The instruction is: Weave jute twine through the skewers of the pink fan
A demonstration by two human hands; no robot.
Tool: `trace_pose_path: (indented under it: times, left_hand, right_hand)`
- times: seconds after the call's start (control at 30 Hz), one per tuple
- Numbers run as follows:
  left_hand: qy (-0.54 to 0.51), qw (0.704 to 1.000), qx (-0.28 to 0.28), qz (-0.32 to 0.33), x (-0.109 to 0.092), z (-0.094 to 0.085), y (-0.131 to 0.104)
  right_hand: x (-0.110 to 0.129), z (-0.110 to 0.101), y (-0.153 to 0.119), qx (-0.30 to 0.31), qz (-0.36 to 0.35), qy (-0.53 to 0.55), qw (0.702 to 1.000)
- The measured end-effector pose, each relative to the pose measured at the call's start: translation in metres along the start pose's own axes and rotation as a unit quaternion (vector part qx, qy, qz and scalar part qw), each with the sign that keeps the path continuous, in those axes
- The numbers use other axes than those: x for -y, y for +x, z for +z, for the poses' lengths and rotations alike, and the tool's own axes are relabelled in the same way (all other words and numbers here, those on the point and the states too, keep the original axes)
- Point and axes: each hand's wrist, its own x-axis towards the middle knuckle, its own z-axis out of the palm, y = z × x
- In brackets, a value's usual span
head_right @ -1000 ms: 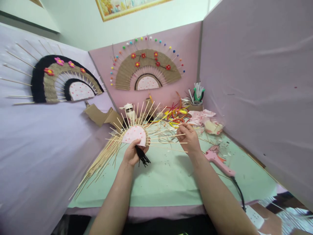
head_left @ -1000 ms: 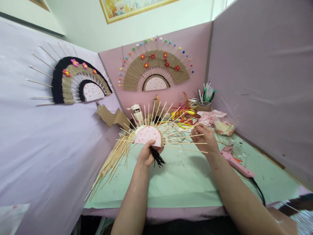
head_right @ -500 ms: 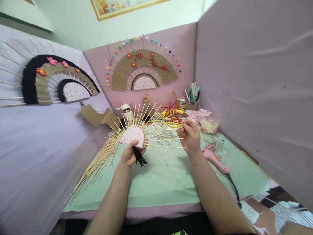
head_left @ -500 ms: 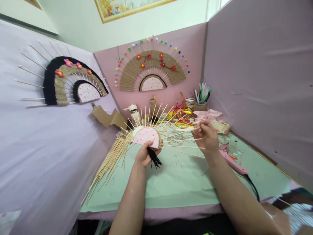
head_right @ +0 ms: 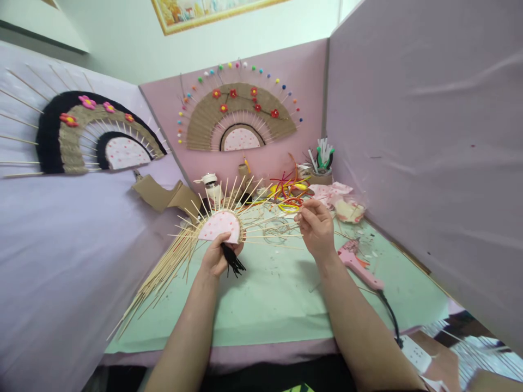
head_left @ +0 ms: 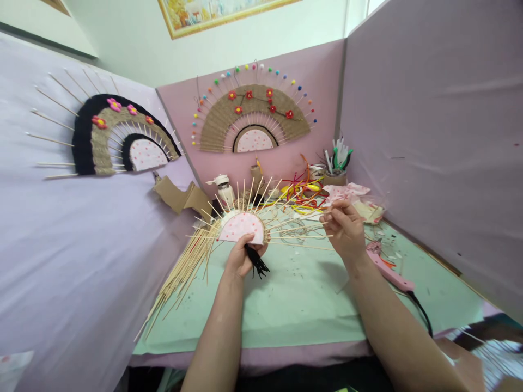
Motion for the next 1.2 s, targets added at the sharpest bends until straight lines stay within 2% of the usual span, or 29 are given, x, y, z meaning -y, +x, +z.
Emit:
trace_pose_path:
  times: [0.17, 0.43, 0.53, 0.63, 0.77, 0.87, 1.2]
  left_hand:
    - [0.021, 0.999, 0.005, -0.026, 0.001, -0.001, -0.002]
    - [0.041, 0.992, 0.084, -0.081, 0.002, -0.004, -0.011]
    - [0.052, 0.981, 0.144, -0.117, 0.015, -0.005, -0.013]
    - [0.064, 0.957, 0.225, -0.174, 0.035, -0.004, -0.016]
    - [0.087, 0.929, 0.287, -0.216, 0.059, 0.0, -0.02]
    - [0.088, 0.928, 0.291, -0.213, 0.064, 0.003, -0.022]
    - [0.075, 0.959, 0.232, -0.146, 0.056, 0.02, -0.027]
  right_hand:
    - [-0.001, -0.002, 0.005, -0.06, 0.004, -0.001, 0.998]
    - [-0.019, -0.011, 0.01, -0.1, 0.147, -0.007, 0.984]
    - [-0.024, -0.01, 0.01, -0.093, 0.147, -0.011, 0.985]
    - [-0.027, -0.006, 0.008, -0.093, 0.125, -0.018, 0.988]
    - [-0.028, -0.002, 0.004, -0.102, 0.113, -0.024, 0.988]
    - [-0.029, -0.001, 0.004, -0.109, 0.107, -0.025, 0.988]
    - [-0.025, -0.004, 0.007, -0.103, 0.097, -0.014, 0.99]
